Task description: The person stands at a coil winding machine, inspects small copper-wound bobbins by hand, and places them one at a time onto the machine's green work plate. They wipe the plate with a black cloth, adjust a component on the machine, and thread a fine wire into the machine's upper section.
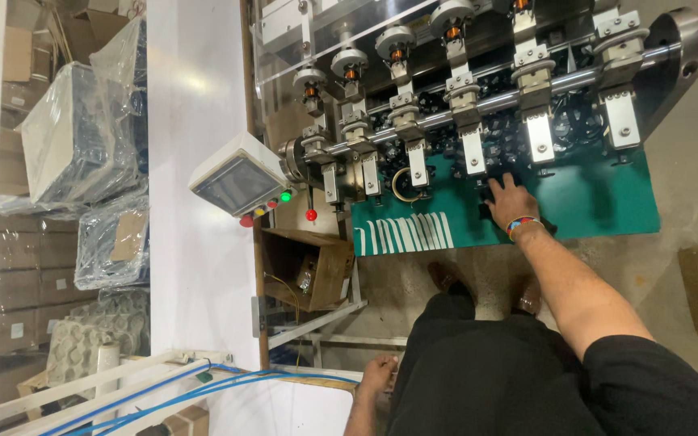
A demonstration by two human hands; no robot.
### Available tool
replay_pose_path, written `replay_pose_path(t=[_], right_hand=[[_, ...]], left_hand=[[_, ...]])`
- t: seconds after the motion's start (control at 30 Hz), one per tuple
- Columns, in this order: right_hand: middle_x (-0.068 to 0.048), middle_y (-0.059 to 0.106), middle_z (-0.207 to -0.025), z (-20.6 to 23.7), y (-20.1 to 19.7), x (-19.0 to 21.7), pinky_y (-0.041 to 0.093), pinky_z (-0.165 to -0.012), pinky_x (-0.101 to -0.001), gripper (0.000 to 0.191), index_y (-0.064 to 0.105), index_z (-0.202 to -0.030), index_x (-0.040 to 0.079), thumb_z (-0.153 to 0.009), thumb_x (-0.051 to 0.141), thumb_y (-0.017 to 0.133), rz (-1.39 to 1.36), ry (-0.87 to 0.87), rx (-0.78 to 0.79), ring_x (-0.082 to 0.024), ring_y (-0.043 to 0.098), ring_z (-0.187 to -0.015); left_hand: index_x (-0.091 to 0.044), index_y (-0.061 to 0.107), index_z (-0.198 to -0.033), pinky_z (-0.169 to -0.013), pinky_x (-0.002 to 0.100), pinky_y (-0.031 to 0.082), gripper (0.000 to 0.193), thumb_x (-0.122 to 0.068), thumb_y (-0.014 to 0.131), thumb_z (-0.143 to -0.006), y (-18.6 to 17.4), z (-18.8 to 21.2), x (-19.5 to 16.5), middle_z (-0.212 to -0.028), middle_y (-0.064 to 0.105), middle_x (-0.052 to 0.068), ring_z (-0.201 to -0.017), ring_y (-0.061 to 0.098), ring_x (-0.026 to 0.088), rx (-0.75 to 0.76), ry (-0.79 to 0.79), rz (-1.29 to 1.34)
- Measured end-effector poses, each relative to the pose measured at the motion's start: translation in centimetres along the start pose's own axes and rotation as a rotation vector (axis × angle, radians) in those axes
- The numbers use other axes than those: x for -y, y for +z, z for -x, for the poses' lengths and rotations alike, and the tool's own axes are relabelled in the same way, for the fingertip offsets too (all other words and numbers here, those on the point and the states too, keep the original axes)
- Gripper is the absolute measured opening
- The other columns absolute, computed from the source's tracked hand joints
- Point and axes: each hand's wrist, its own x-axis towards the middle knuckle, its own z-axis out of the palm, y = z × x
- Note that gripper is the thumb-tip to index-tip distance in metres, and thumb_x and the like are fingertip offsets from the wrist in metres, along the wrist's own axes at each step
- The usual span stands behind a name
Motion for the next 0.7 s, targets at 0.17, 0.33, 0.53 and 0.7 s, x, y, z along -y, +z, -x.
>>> replay_pose_path(t=[0.17,0.33,0.53,0.7], right_hand=[[-0.014,0.052,-0.14,4.3,-1.8,-1.1,0.059,-0.078,-0.0468,0.055,0.055,-0.139,0.024,-0.088,0.037,0.071,0.064,-0.031,0.025,-0.038,0.063,-0.106],[-0.018,0.051,-0.144,11.2,-3.0,-1.8,0.057,-0.086,-0.0492,0.058,0.054,-0.141,0.023,-0.086,0.031,0.067,-0.122,-0.041,0.133,-0.04,0.065,-0.107],[-0.014,0.06,-0.141,14.2,-3.8,0.3,0.047,-0.107,-0.0438,0.046,0.056,-0.14,0.007,-0.108,0.04,0.054,-0.738,0.144,0.15,-0.034,0.059,-0.129],[0.001,0.058,-0.145,13.2,-5.2,4.7,0.041,-0.107,-0.0276,0.049,0.05,-0.146,0.009,-0.107,0.039,0.048,-1.614,0.354,0.351,-0.009,0.055,-0.129]], left_hand=[[-0.004,0.075,-0.102,-0.06,0.027,0.054,0.028,-0.032,0.071,-0.096,0.6,-1.3,-2.3,-0.082,0.073,0.003,-0.066,0.067,0.011,-0.035,0.288,0.068],[-0.004,0.075,-0.107,-0.074,0.031,0.052,0.026,-0.027,0.071,-0.095,3.6,-3.2,-3.7,-0.091,0.075,0.007,-0.082,0.067,0.016,-0.155,0.483,0.082],[-0.011,0.062,-0.141,-0.104,0.038,0.05,0.057,-0.04,0.074,-0.093,9.6,-4.6,-11.1,-0.136,0.066,0.016,-0.126,0.064,0.028,-0.086,0.792,-0.047],[-0.014,0.019,-0.169,-0.114,0.035,0.039,0.083,-0.035,0.066,-0.105,15.6,-4.0,-17.8,-0.157,0.048,0.014,-0.141,0.047,0.021,0.322,0.85,0.254]])
